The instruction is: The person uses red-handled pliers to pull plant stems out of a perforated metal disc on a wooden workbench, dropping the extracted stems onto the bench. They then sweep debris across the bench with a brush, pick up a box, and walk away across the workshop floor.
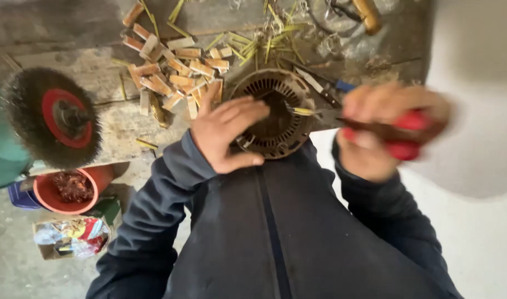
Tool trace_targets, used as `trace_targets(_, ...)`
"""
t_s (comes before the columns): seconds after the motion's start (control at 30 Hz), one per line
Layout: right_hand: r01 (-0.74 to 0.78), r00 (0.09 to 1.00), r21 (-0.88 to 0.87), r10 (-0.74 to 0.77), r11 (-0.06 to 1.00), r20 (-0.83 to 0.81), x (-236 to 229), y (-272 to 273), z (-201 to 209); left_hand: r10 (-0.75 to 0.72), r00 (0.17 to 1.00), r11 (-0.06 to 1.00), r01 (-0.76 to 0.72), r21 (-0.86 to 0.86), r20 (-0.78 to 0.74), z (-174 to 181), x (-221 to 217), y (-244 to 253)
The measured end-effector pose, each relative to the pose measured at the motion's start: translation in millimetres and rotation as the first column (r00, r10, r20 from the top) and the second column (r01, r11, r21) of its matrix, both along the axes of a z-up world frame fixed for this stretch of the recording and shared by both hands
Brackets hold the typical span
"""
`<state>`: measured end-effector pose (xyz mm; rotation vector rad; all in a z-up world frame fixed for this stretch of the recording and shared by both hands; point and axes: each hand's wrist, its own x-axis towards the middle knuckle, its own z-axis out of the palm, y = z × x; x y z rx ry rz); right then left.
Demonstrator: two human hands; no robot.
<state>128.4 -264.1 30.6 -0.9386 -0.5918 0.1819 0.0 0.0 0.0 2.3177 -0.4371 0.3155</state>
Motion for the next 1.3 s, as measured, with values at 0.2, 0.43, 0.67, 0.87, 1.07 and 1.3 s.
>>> trace_targets(0.2, -0.055, 0.978, 0.146, 0.024, 0.988, 0.209, 10.6, 40.5, 61.7, -0.002, 0.998, 0.983, -0.008, -0.182, -0.055, 29.8, 26.5, -24.6)
trace_targets(0.43, -0.199, 0.93, 0.191, 0.246, 0.961, -0.273, 11.0, 32.8, 13.6, 0.095, 0.995, 0.995, -0.095, 0.039, 0.016, 6.6, -2.2, 2.5)
trace_targets(0.67, -0.109, 0.9, 0.061, 0.125, 0.992, -0.418, 12.1, 4.2, -10.9, 0.32, 0.948, 0.926, -0.311, 0.215, -0.004, 23.9, -11.3, 42.4)
trace_targets(0.87, -0.062, 0.989, -0.203, 0.033, 0.977, -0.144, 3.6, -7.0, -18.8, 0.048, 0.999, 0.955, -0.05, 0.294, 0.014, -13.3, -1.3, 36.8)
trace_targets(1.07, 0.011, 1.0, -0.376, -0.006, 0.926, 0.015, -13.6, -6.2, -23.6, -0.24, 0.965, 0.902, 0.262, 0.343, -0.106, -14.1, 22.6, 23.5)
trace_targets(1.3, 0.078, 0.961, -0.364, 0.028, 0.928, 0.276, -18.6, 2.7, -22.6, -0.274, 0.953, 0.909, 0.3, 0.288, -0.128, -28.4, 20.4, 14.5)
